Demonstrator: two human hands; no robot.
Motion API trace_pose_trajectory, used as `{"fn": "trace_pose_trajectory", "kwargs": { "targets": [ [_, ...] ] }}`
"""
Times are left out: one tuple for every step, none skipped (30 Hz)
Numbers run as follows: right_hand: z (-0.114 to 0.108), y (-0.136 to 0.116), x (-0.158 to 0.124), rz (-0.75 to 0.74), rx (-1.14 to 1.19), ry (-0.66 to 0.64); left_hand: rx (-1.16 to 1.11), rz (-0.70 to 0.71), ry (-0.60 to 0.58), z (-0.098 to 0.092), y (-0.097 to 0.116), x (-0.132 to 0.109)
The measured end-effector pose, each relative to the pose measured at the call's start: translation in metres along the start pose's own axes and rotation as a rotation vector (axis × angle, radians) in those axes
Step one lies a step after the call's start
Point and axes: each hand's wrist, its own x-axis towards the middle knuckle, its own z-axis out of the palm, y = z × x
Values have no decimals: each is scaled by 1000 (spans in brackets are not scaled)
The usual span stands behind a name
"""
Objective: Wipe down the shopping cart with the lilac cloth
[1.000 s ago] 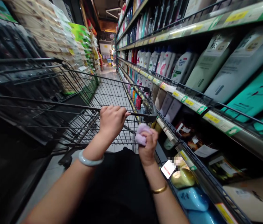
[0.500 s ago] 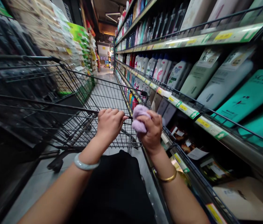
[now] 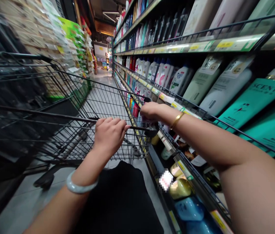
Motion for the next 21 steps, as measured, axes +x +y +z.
{"fn": "trace_pose_trajectory", "kwargs": {
  "targets": [
    [1,1,8,-6,-71,33,-14,-2,-10,-3,0,1],
    [2,1,14,-4,-165,25,-33,-6,-23,-6,0,2],
    [4,0,17,-6,-267,-10,-53,-11,-38,-9,-1,4],
    [6,-2,18,-20,-353,-70,-74,-16,-55,-12,-1,7],
    [10,-4,16,-54,-409,-158,-88,-23,-72,-14,-1,10],
    [14,-8,14,-111,-426,-266,-94,-31,-91,-16,-1,14],
    [18,-11,12,-178,-406,-368,-90,-35,-112,-17,-2,18],
    [22,-14,11,-241,-381,-441,-79,-33,-133,-17,-2,23],
    [25,-15,12,-282,-369,-481,-61,-26,-151,-16,-2,28],
    [26,-14,16,-294,-371,-493,-39,-17,-166,-15,-2,32],
    [26,-11,22,-276,-390,-470,-14,-14,-171,-13,-3,35],
    [23,-6,30,-241,-417,-418,10,-17,-166,-10,-3,37],
    [20,0,38,-195,-453,-340,30,-20,-145,-8,-3,37],
    [16,7,45,-149,-493,-255,41,-18,-111,-5,-4,37],
    [12,12,51,-108,-532,-178,41,-8,-65,-3,-5,35],
    [10,15,54,-74,-567,-123,32,11,-16,-1,-6,33],
    [10,15,54,-52,-591,-101,18,34,31,0,-7,30],
    [12,12,51,-52,-602,-119,2,57,68,2,-9,28],
    [15,7,47,-75,-595,-173,-10,72,97,2,-10,25],
    [21,-1,42,-105,-560,-263,-17,79,117,3,-10,24],
    [26,-10,37,-132,-504,-367,-22,85,136,3,-11,23]
  ]
}}
